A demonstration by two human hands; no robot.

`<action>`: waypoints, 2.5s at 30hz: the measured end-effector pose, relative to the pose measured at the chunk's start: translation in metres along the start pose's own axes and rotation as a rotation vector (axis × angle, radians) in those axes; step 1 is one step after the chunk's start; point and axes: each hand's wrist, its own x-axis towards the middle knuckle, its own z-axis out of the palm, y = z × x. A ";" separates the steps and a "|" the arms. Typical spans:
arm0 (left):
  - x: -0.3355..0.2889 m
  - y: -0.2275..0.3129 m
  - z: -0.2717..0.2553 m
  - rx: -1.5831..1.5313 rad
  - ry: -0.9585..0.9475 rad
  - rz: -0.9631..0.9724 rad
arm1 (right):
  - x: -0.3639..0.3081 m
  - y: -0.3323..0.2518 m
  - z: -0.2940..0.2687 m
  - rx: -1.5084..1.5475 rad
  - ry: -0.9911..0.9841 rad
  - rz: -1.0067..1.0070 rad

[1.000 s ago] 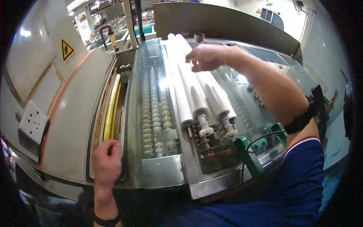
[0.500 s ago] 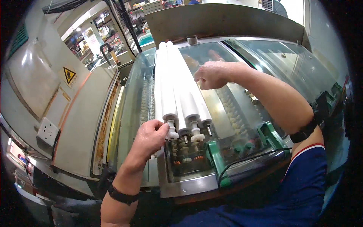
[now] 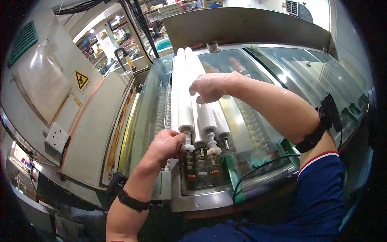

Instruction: Removing and re-installing several white rollers and associated bushings in an industrial processing machine.

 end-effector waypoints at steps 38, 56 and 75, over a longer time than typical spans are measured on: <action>0.000 0.032 -0.041 0.398 0.220 0.266 | 0.055 0.058 -0.002 0.163 0.438 0.161; -0.002 -0.009 -0.095 0.747 0.381 0.289 | 0.198 -0.021 0.040 1.567 0.371 0.546; -0.087 -0.200 -0.227 0.876 0.766 0.133 | 0.407 -0.233 0.103 1.187 -0.001 0.357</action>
